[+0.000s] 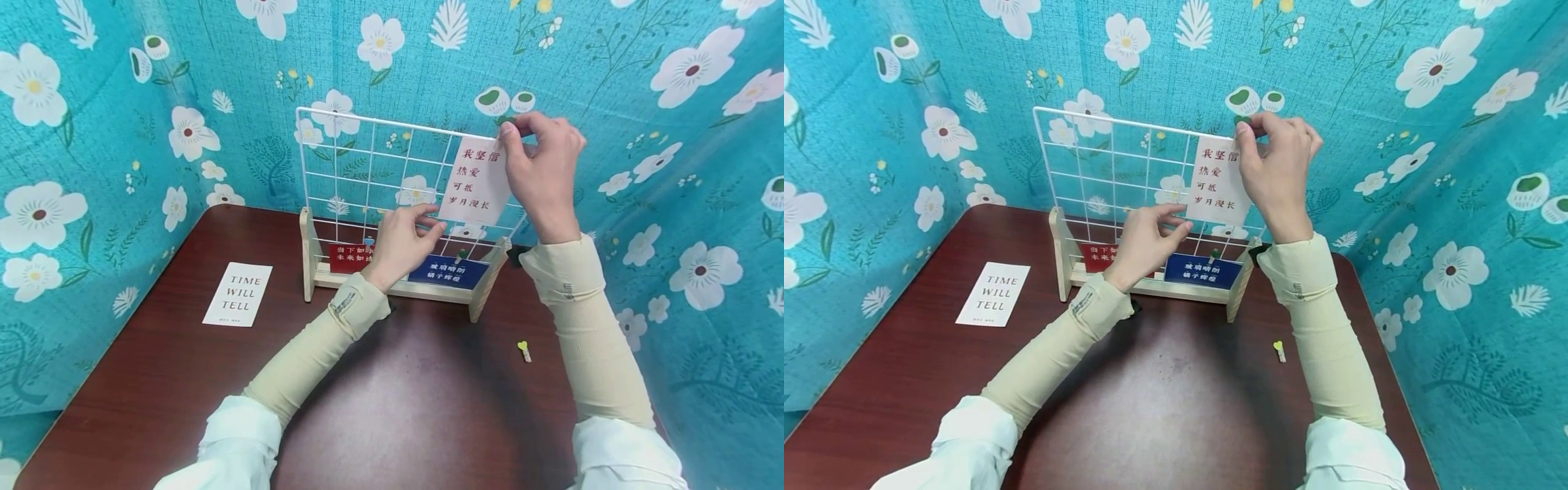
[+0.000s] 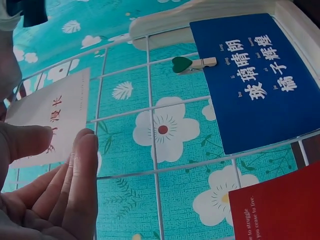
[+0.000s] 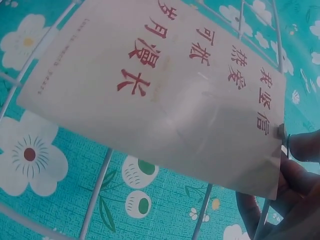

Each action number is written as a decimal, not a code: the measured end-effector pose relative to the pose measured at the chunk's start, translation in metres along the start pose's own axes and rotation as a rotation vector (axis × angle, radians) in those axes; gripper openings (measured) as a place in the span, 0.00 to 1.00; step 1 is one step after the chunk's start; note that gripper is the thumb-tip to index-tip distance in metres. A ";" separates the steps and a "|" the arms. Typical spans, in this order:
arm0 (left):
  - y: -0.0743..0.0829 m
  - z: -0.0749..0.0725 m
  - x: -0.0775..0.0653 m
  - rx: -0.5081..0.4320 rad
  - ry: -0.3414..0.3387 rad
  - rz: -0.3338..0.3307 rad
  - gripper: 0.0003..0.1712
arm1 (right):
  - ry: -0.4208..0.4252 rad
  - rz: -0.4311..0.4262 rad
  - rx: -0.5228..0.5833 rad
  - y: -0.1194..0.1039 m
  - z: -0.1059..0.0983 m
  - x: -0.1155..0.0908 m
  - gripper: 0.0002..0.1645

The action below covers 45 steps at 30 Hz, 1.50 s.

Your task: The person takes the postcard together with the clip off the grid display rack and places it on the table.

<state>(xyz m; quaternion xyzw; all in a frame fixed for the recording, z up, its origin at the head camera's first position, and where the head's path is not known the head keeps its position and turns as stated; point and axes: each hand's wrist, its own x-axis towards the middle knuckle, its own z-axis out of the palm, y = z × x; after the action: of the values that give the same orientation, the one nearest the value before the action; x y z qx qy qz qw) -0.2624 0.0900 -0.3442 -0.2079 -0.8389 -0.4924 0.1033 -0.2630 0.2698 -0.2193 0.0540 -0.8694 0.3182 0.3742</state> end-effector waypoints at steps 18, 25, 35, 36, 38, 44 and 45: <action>-0.004 0.002 0.008 0.078 0.033 0.031 0.10 | -0.079 0.092 0.041 -0.007 -0.005 0.005 0.14; -0.005 -0.002 0.009 0.083 0.020 0.032 0.10 | -0.108 0.120 0.067 -0.008 -0.008 0.005 0.09; -0.005 -0.013 0.003 0.038 -0.022 0.023 0.10 | -0.060 0.103 0.100 -0.007 -0.004 0.005 0.10; -0.005 -0.014 0.002 0.037 -0.024 0.022 0.10 | -0.054 0.104 0.105 -0.007 -0.004 0.005 0.10; -0.005 -0.016 0.000 0.035 -0.023 0.017 0.10 | -0.039 0.103 0.136 -0.007 -0.003 0.005 0.10; -0.006 -0.024 -0.007 0.041 -0.018 0.023 0.10 | -0.011 0.130 0.330 -0.009 -0.005 0.006 0.10; -0.007 -0.025 -0.008 0.042 -0.015 0.026 0.10 | -0.010 0.137 0.353 -0.009 -0.006 0.006 0.10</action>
<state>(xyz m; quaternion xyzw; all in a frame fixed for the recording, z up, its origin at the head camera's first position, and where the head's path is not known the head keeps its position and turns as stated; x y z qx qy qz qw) -0.2587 0.0633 -0.3400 -0.2205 -0.8470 -0.4716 0.1078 -0.2603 0.2672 -0.2077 0.0610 -0.8036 0.4904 0.3318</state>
